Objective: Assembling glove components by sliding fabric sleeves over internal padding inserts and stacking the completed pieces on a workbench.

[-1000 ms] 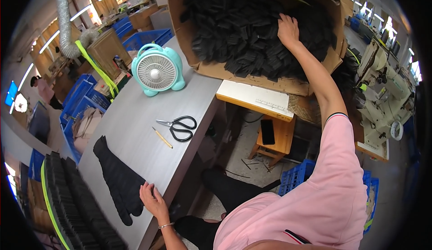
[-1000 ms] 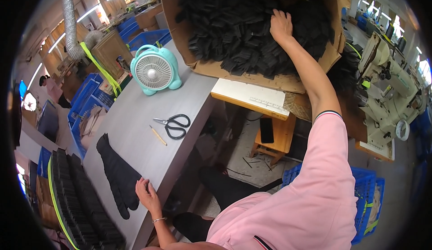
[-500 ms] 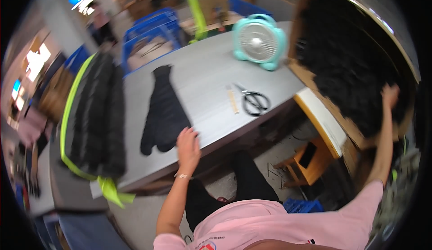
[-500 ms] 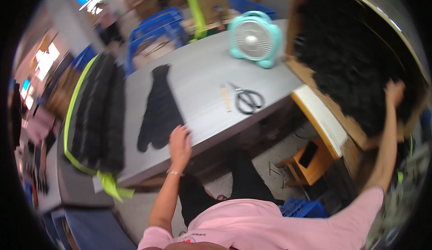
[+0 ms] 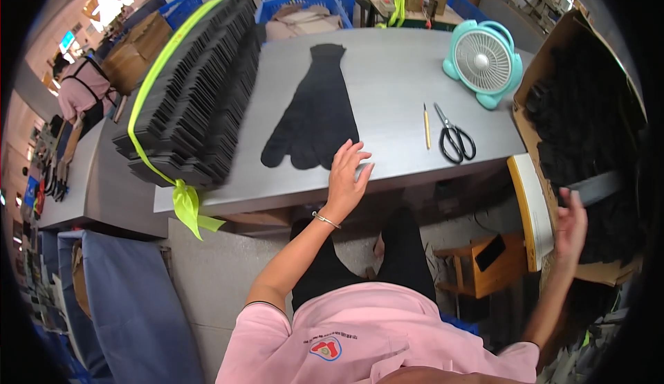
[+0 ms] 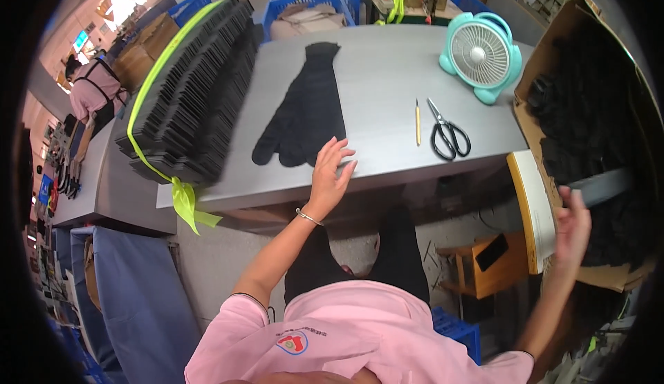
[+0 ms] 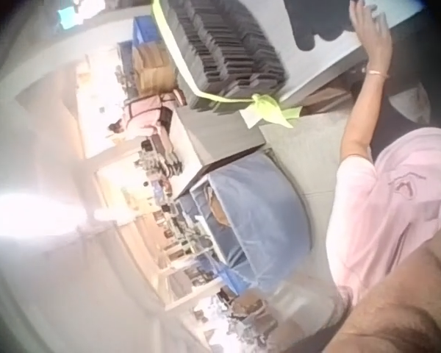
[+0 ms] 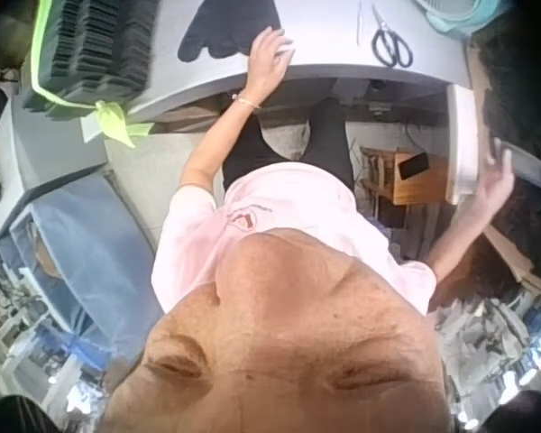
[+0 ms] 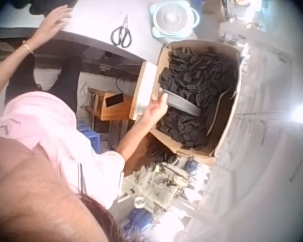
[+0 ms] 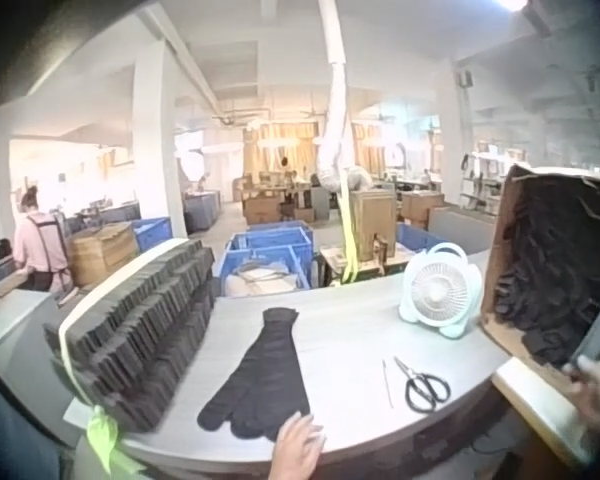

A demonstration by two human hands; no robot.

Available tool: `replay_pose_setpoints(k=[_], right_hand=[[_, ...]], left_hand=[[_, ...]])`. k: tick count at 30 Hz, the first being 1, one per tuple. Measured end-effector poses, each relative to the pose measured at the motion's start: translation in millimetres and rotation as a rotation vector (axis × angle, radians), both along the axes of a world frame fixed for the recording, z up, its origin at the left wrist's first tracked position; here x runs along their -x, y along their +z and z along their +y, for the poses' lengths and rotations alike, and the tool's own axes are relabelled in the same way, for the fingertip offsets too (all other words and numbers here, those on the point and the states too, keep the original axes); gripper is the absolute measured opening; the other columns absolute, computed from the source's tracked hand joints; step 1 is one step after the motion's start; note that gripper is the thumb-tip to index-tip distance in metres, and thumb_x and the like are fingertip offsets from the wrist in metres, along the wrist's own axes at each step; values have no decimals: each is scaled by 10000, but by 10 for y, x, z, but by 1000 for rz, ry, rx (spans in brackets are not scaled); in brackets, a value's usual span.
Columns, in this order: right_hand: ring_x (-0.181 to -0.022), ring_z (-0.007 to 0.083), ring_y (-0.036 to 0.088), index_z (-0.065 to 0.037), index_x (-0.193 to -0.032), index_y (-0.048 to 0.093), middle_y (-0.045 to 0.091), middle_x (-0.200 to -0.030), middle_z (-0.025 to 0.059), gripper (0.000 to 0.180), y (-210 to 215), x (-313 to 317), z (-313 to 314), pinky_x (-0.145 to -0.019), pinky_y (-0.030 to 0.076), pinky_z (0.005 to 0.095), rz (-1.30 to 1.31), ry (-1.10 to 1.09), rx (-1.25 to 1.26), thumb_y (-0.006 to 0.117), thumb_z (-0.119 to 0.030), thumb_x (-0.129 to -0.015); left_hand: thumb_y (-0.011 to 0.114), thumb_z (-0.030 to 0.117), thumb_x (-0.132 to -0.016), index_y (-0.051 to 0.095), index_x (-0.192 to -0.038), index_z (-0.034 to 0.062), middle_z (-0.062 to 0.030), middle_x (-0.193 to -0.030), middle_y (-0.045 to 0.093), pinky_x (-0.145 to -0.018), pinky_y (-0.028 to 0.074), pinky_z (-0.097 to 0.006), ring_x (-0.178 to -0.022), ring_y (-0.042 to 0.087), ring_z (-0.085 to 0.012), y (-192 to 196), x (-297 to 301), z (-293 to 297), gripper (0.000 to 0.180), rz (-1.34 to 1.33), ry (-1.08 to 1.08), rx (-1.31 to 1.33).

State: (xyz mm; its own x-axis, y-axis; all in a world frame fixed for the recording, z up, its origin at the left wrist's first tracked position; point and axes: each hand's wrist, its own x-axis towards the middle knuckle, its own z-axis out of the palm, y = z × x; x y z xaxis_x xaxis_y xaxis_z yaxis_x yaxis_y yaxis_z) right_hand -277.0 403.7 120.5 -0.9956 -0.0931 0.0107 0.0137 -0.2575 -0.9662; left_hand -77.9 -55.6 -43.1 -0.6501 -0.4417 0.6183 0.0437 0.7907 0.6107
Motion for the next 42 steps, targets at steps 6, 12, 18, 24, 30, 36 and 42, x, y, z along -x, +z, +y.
replay_pose_setpoints(k=[6, 12, 18, 24, 30, 36, 42], right_hand=[[-518, 119, 602, -26, -820, 578, 714, -805, 179, 173, -817, -1337, -1602, -560, 521, 252, -124, 476, -373, 683, -141, -897], [-477, 104, 570, -5, -803, 662, 672, -675, 76, 137, -1331, -1629, -1850, -486, 452, 227, -496, 1170, -428, 688, -119, -876], [-458, 90, 552, -18, -769, 654, 667, -654, 69, 201, -1490, -1401, -1472, -489, 433, 223, -579, 1109, -506, 725, -167, -883], [-452, 93, 543, -50, -682, 608, 653, -631, 61, 272, -1547, -1207, -1242, -509, 419, 222, -563, 937, -504, 720, -191, -885], [-492, 60, 551, 15, -1032, 716, 659, -692, 38, 188, -1584, -995, -1204, -494, 446, 187, -449, 761, -548, 679, -130, -918], [-563, 46, 547, -3, -1062, 703, 633, -720, 7, 184, -1469, -913, -1389, -520, 445, 185, -216, 522, -539, 656, -135, -943], [-950, 229, 632, -67, -1232, 641, 631, -1127, 114, 480, -1011, -1279, -2302, -805, 499, 330, 726, 310, -667, 786, -147, -782]], left_hand=[[672, 279, -959, 472, -1395, 7, -164, -1389, 546, -1049, 432, -333, -1255, 554, -216, 161, -200, 686, 551, -84, -656, -1056], [705, 193, -926, 452, -1359, -56, -202, -1249, 625, -949, 517, -358, -1084, 657, -250, 338, -244, 666, 560, 17, -529, -1343], [652, 135, -961, 558, -1176, -24, -166, -1105, 670, -867, 565, -388, -972, 683, -237, 161, -268, 195, 283, 264, -246, -1431], [600, 155, -995, 489, -1295, -43, -221, -1300, 575, -1023, 508, -461, -1178, 604, -324, -96, -265, 96, 376, 280, -306, -1518], [569, 170, -1012, 497, -1291, -19, -209, -1306, 573, -1040, 495, -476, -1196, 587, -322, -138, -293, 76, 345, 386, -270, -1525], [544, 174, -1025, 491, -1290, -29, -203, -1288, 584, -1021, 503, -465, -1178, 597, -312, -80, -192, 343, 339, 350, -287, -1507], [511, 141, -1013, 503, -1277, -2, -156, -1269, 602, -1006, 462, -389, -1154, 600, -246, 37, -73, 1089, 300, 67, -358, -1304]])
